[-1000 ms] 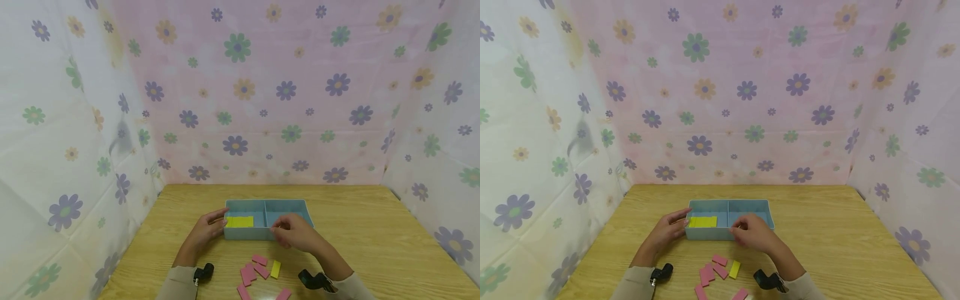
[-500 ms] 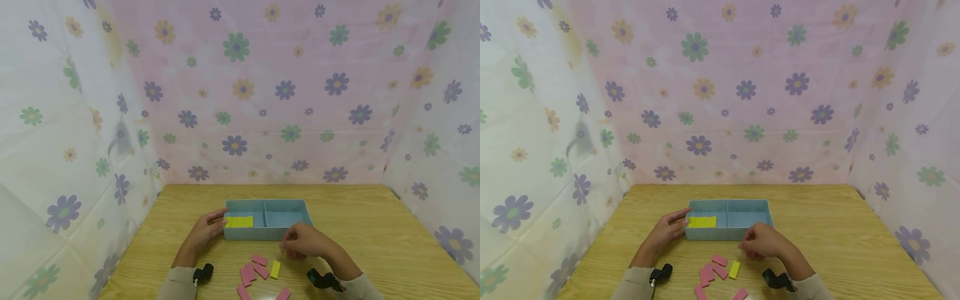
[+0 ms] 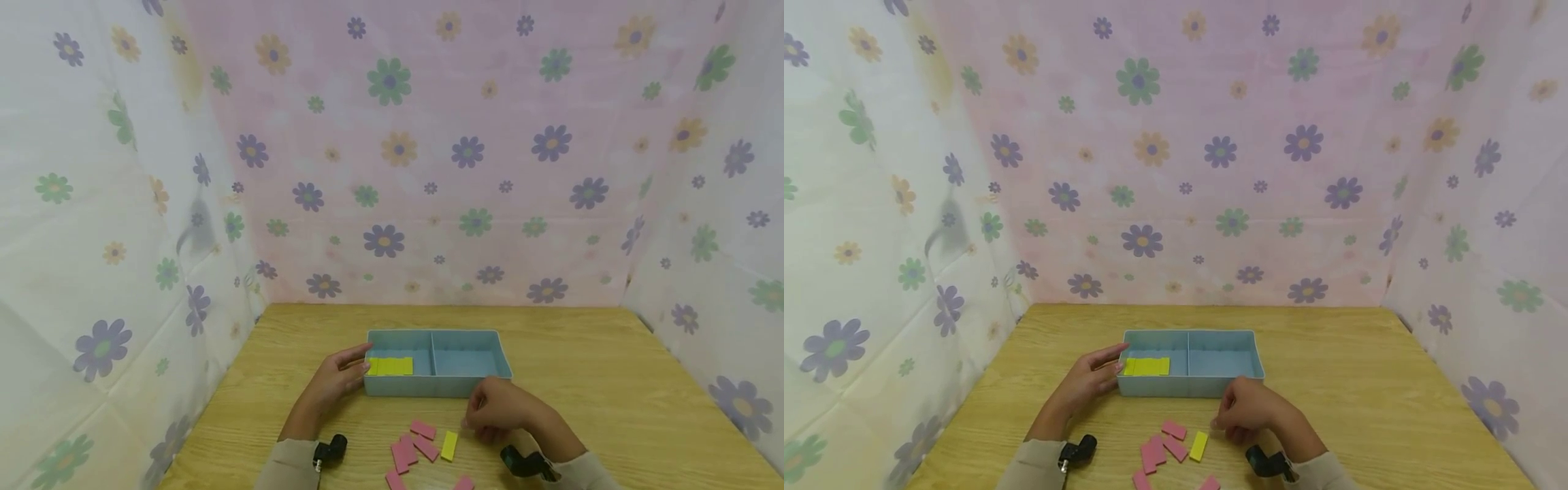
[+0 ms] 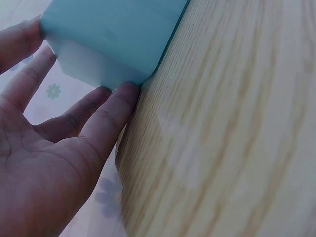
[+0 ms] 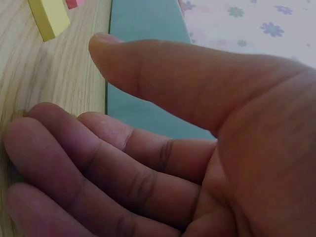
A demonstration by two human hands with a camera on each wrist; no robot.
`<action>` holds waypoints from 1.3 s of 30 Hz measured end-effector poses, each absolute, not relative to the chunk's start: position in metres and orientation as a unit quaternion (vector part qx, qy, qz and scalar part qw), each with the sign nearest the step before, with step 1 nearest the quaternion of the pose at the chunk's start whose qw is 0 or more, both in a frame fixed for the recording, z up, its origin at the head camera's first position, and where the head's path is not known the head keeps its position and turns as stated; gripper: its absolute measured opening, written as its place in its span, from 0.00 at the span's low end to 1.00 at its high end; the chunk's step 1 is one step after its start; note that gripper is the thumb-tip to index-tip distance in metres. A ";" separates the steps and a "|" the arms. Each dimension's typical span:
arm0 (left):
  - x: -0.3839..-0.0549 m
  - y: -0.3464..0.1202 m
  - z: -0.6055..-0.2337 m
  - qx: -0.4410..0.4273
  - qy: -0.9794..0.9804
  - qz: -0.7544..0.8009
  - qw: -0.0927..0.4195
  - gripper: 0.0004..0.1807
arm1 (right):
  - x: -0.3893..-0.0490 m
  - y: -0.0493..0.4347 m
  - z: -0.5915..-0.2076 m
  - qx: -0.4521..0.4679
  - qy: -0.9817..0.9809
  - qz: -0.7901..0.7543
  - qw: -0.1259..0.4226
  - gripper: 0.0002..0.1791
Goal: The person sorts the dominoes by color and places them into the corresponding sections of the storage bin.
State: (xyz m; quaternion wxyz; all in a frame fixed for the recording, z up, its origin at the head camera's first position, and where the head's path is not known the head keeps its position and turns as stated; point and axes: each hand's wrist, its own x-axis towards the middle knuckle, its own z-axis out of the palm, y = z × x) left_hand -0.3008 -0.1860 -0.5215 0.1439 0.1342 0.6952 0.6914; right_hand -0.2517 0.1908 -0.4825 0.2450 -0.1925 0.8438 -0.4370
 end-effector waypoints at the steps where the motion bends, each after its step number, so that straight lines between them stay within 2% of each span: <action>1: -0.301 -0.186 -0.522 0.136 0.697 0.690 0.144 0.33 | -0.251 0.190 -0.483 -0.191 0.844 -0.437 0.246 0.12; 15: -0.299 -0.184 -0.523 0.130 0.696 0.690 0.148 0.32 | -0.246 0.185 -0.484 -0.183 0.849 -0.430 0.247 0.10; 29: -0.303 -0.188 -0.525 0.133 0.695 0.691 0.144 0.34 | -0.246 0.169 -0.488 -0.189 0.851 -0.440 0.215 0.11; 39: -0.301 -0.186 -0.524 0.135 0.700 0.688 0.140 0.32 | -0.240 0.156 -0.489 -0.171 0.864 -0.435 0.188 0.12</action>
